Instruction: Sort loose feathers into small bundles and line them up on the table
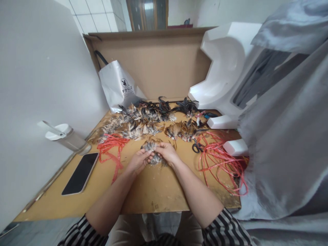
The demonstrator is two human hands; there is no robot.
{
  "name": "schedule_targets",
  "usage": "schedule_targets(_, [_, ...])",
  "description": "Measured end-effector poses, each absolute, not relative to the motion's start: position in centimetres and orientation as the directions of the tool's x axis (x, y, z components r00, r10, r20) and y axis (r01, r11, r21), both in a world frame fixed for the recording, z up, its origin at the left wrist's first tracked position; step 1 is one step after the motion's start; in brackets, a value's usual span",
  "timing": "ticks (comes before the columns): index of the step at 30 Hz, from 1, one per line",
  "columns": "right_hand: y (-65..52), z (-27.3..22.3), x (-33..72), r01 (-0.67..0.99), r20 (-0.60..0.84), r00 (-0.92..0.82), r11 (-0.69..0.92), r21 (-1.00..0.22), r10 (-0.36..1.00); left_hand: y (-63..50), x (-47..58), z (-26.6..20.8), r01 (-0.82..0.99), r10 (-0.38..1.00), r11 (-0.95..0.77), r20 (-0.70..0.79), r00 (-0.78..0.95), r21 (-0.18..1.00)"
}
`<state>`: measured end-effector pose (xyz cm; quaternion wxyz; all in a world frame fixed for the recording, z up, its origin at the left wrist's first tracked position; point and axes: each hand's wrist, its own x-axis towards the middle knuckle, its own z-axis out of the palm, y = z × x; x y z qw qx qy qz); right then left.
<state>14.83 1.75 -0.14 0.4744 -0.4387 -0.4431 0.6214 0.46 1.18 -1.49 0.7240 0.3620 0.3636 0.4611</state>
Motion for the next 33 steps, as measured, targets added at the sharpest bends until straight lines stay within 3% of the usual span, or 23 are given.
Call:
schedule_targets(20, [1.5,0.0,14.5,-0.189,-0.119,-0.157,-0.148,-0.971,0.980,0.8,0.5,-1.1,-0.292,0.924,0.335,-0.251,0.289,0.896])
schedule_targets(33, [1.3,0.9,14.1,-0.222,-0.075,-0.176,-0.114,-0.968,0.982,1.3,0.1,-0.8,-0.092,0.961,0.183,-0.159,0.226,0.979])
